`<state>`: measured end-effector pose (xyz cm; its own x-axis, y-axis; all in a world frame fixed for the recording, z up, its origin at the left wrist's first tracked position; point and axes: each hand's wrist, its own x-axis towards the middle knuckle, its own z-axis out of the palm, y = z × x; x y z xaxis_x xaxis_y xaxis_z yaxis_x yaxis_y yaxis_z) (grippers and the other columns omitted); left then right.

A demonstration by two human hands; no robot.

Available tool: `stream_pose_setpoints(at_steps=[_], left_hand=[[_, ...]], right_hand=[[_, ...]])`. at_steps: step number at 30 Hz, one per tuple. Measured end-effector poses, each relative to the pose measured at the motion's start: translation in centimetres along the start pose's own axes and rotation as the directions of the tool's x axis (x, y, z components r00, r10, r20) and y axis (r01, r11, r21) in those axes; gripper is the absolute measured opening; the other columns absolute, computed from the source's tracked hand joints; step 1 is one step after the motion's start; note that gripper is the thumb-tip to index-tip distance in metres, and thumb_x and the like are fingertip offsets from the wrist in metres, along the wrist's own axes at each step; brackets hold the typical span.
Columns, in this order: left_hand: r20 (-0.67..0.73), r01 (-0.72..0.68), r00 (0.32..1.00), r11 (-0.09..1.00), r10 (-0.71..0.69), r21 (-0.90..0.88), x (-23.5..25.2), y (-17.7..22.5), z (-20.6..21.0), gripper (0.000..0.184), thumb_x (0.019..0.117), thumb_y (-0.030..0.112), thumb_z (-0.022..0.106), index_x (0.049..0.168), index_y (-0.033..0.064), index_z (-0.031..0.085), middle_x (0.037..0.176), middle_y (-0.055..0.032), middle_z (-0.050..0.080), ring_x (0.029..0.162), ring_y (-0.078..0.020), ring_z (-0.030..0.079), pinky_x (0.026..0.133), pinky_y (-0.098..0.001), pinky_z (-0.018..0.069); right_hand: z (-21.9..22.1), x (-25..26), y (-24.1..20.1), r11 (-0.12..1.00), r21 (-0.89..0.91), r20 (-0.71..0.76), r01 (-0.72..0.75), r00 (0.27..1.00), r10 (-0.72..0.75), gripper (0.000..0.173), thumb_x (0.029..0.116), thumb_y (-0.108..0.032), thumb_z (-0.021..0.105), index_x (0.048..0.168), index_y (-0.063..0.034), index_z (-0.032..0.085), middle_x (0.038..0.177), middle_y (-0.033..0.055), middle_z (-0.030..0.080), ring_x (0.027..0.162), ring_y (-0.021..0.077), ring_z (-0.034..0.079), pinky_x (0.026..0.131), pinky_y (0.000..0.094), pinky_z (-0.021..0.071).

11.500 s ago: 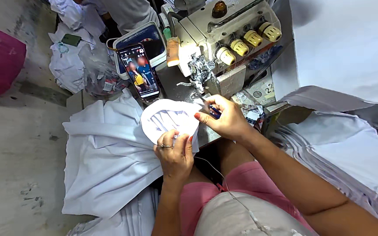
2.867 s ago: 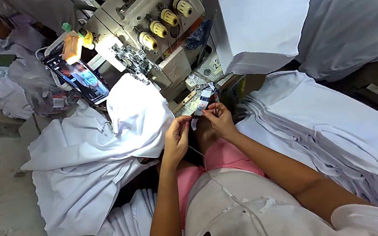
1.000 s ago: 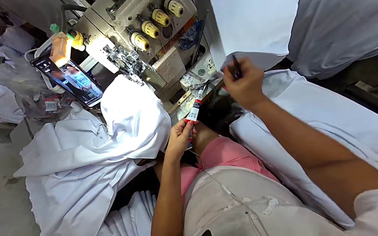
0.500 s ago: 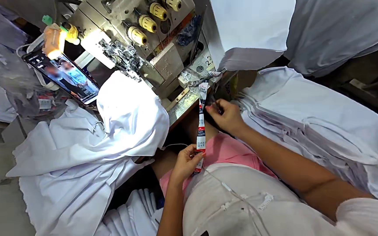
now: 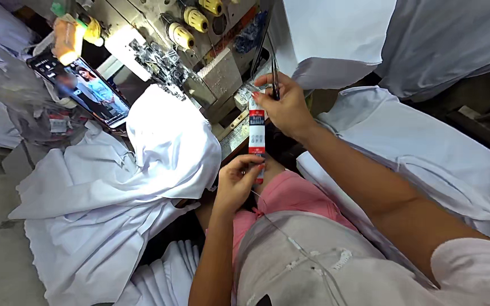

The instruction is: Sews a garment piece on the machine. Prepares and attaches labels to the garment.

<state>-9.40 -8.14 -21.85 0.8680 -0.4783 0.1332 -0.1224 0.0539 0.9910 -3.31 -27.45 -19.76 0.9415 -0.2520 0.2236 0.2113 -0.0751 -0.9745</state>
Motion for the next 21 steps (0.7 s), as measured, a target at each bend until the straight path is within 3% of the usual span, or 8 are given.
stream_pose_setpoints(at_steps=[3, 5, 7, 9, 11, 13, 16, 21], left_hand=[[0.070, 0.136, 0.988, 0.990, -0.137, 0.026, 2.9, 0.3, -0.5, 0.023, 0.0919, -0.010, 0.063, 0.113, -0.0045, 0.070, 0.096, -0.0037, 0.074, 0.081, -0.0052, 0.071, 0.079, -0.0250, 0.0608], [0.093, 0.212, 0.973, 0.977, -0.212, 0.000, 4.0, 0.6, -0.6, 0.034, 0.0911, -0.012, 0.063, 0.124, -0.0049, 0.067, 0.104, -0.0068, 0.074, 0.082, -0.0062, 0.071, 0.079, -0.0248, 0.0608], [0.110, 0.243, 0.965, 0.970, -0.240, -0.013, 4.6, 0.7, -0.8, 0.045, 0.0891, -0.015, 0.064, 0.133, -0.0046, 0.062, 0.112, -0.0093, 0.073, 0.084, -0.0067, 0.071, 0.080, -0.0246, 0.0605], [0.113, 0.251, 0.963, 0.967, -0.246, -0.033, 4.9, 0.7, -1.0, 0.052, 0.0866, -0.016, 0.066, 0.137, -0.0037, 0.060, 0.118, -0.0098, 0.072, 0.085, -0.0069, 0.072, 0.080, -0.0241, 0.0609], [0.121, 0.261, 0.959, 0.965, -0.255, -0.037, 5.0, 0.8, -1.3, 0.058, 0.0849, -0.018, 0.067, 0.140, -0.0024, 0.057, 0.125, -0.0102, 0.069, 0.086, -0.0063, 0.071, 0.078, -0.0230, 0.0603], [0.124, 0.271, 0.956, 0.962, -0.266, -0.020, 5.0, 0.9, -1.4, 0.061, 0.0837, -0.019, 0.068, 0.141, -0.0010, 0.057, 0.128, -0.0097, 0.068, 0.087, -0.0053, 0.071, 0.078, -0.0215, 0.0597], [0.135, 0.283, 0.951, 0.959, -0.277, -0.028, 5.0, 0.9, -1.4, 0.063, 0.0816, -0.019, 0.069, 0.141, -0.0017, 0.057, 0.128, -0.0107, 0.068, 0.088, -0.0063, 0.071, 0.077, -0.0217, 0.0598], [0.154, 0.323, 0.938, 0.944, -0.311, -0.062, 5.0, 0.9, -1.4, 0.066, 0.0814, -0.021, 0.068, 0.143, -0.0012, 0.055, 0.125, -0.0111, 0.069, 0.086, -0.0082, 0.071, 0.077, -0.0229, 0.0604]], right_hand=[[-0.7, 2.5, 1.0, 0.995, -0.064, 0.036, -0.073, 0.996, 0.076, 0.027, 0.0985, -0.009, 0.063, 0.123, 0.0019, 0.059, 0.084, 0.0015, 0.061, 0.065, 0.0025, 0.056, 0.065, 0.0207, 0.0523], [-2.1, 2.1, 1.0, 0.985, -0.171, 0.087, 0.014, 0.996, 0.001, 0.041, 0.1038, -0.025, 0.056, 0.134, 0.0032, 0.056, 0.096, 0.0048, 0.064, 0.076, 0.0034, 0.058, 0.071, 0.0232, 0.0510], [-3.6, 0.0, 0.7, 0.949, -0.292, 0.138, 0.119, 0.987, -0.081, 0.043, 0.1061, -0.028, 0.051, 0.134, 0.0038, 0.058, 0.092, 0.0042, 0.065, 0.075, 0.0033, 0.057, 0.069, 0.0236, 0.0499], [-5.2, -3.0, 0.8, 0.872, -0.452, 0.213, 0.190, 0.972, -0.102, 0.043, 0.1027, -0.027, 0.056, 0.134, 0.0019, 0.062, 0.086, 0.0073, 0.064, 0.070, 0.0121, 0.056, 0.065, 0.0328, 0.0496], [-6.4, -5.7, 1.2, 0.750, -0.589, 0.283, 0.302, 0.946, -0.158, 0.038, 0.0997, -0.027, 0.061, 0.126, -0.0011, 0.068, 0.087, 0.0131, 0.067, 0.069, 0.0245, 0.062, 0.058, 0.0433, 0.0507], [-7.0, -7.3, 1.7, 0.616, -0.665, 0.342, 0.424, 0.905, -0.253, 0.031, 0.0988, -0.024, 0.059, 0.114, -0.0012, 0.074, 0.085, 0.0161, 0.066, 0.068, 0.0309, 0.065, 0.052, 0.0451, 0.0500], [-6.9, -7.8, 1.8, 0.462, -0.717, 0.412, 0.522, 0.852, -0.324, 0.025, 0.1002, -0.017, 0.055, 0.105, -0.0006, 0.074, 0.084, 0.0181, 0.068, 0.074, 0.0354, 0.069, 0.056, 0.0458, 0.0522], [-5.0, -6.9, 1.8, 0.340, -0.715, 0.498, 0.611, 0.786, -0.366, 0.022, 0.0991, -0.012, 0.053, 0.099, 0.0000, 0.071, 0.074, 0.0152, 0.063, 0.067, 0.0345, 0.064, 0.051, 0.0432, 0.0459]])
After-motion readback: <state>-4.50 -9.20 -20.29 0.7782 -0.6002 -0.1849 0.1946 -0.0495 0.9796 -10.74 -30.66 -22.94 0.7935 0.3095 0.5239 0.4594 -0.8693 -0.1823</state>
